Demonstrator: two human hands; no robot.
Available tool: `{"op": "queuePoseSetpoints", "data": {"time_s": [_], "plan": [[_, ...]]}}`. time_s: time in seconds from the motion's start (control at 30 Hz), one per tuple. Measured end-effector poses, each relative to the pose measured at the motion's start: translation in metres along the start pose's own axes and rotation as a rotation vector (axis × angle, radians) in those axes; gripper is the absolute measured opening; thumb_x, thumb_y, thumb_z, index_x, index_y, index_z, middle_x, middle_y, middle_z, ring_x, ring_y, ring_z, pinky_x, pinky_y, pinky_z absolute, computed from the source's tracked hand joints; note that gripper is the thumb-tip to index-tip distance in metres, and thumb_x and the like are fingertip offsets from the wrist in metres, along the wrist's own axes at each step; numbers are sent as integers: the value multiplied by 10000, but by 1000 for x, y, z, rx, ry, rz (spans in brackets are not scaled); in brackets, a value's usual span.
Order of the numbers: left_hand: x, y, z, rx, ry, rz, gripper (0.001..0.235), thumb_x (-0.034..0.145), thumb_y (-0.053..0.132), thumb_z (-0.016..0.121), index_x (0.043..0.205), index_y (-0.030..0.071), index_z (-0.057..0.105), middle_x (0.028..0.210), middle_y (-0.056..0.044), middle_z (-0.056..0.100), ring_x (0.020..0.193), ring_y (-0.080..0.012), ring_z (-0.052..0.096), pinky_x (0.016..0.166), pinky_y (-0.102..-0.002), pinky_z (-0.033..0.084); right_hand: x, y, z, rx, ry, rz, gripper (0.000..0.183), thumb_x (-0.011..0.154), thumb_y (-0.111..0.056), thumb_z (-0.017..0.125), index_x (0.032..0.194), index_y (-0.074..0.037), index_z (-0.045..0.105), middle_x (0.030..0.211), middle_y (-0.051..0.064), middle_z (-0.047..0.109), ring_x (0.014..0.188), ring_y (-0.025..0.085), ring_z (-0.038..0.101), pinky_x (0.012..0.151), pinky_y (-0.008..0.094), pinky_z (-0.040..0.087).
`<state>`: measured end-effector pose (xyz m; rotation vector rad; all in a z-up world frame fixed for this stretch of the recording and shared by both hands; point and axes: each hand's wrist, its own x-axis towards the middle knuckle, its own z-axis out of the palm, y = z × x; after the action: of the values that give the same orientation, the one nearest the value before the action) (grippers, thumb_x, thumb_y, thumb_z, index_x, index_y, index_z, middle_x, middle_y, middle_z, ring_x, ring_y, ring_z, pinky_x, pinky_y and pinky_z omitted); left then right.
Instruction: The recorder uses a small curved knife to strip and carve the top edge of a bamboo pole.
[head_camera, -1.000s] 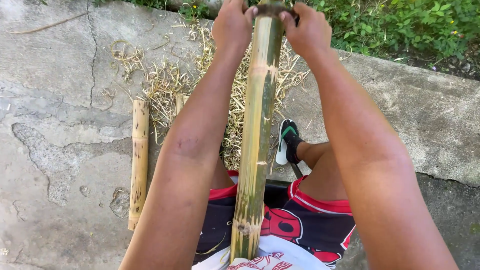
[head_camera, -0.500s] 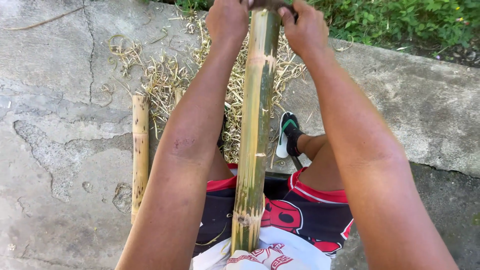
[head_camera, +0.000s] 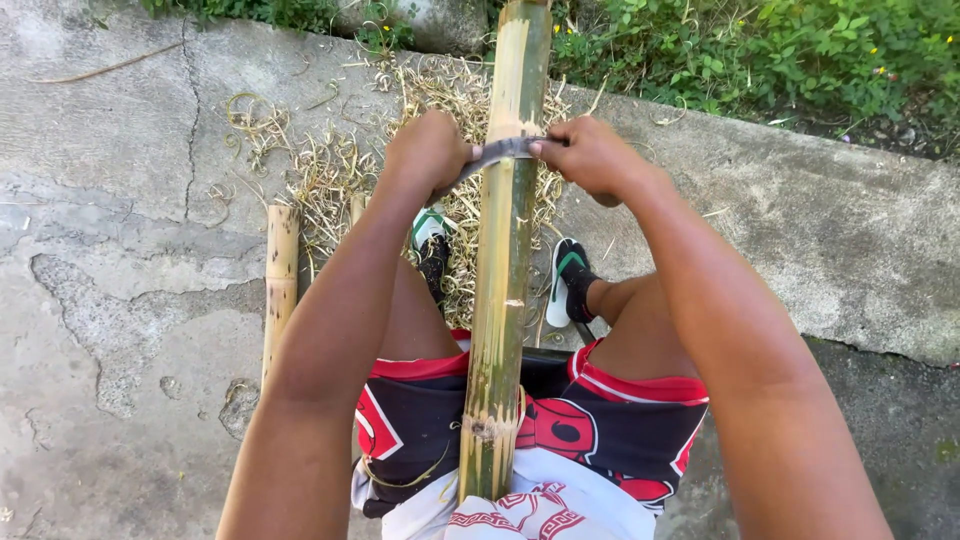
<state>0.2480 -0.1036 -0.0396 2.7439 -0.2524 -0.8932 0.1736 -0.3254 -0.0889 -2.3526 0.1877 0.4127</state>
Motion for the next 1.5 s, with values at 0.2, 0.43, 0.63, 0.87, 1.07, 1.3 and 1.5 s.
{"op": "queuePoseSetpoints", "data": {"time_s": [0.2,0.43,0.63,0.87,1.07,1.3,1.5], "plan": [[88,3,37,-192,307,48,273,987,375,627,867,130,639,742,-17,625,650,-177,581,578,-417,471,48,8,-6,47,76,40,350,1037,-417,614,925,-99,708,698,84,634,569,201,518,569,438,423],[143,14,38,-407,716,215,275,889,350,731,873,86,658,876,-92,691,766,-332,663,651,-486,485,91,11,-13,-220,550,-97,369,1013,-450,693,913,-94,692,742,144,703,717,395,685,630,517,504],[124,13,34,-542,579,88,239,925,381,724,914,145,685,892,-45,726,826,-254,709,745,-422,513,81,13,-4,-212,659,-267,283,1023,-391,696,998,-110,713,786,140,726,717,424,688,611,536,513],[111,-5,59,-462,664,214,302,928,367,726,822,99,636,826,-36,641,712,-212,611,619,-417,453,48,-5,2,-279,565,-160,345,1036,-421,674,898,-105,680,691,139,692,672,388,692,607,529,506],[84,-9,60,-434,640,203,292,924,385,721,813,124,650,820,-33,637,682,-192,598,589,-404,441,26,-13,8,-252,481,-67,328,1034,-427,636,895,-134,680,665,93,687,611,315,689,549,485,503],[62,-10,57,-466,582,166,264,898,358,745,818,121,661,816,-31,701,709,-207,653,622,-425,460,9,-13,15,-258,467,-27,362,1024,-463,630,896,-129,682,689,117,692,686,370,696,604,524,506],[44,-18,60,-428,553,159,267,882,363,765,811,122,675,806,-38,706,715,-216,656,628,-424,467,-8,-13,25,-235,461,-27,356,1019,-462,630,907,-130,694,690,133,689,687,380,690,618,535,506]]}}
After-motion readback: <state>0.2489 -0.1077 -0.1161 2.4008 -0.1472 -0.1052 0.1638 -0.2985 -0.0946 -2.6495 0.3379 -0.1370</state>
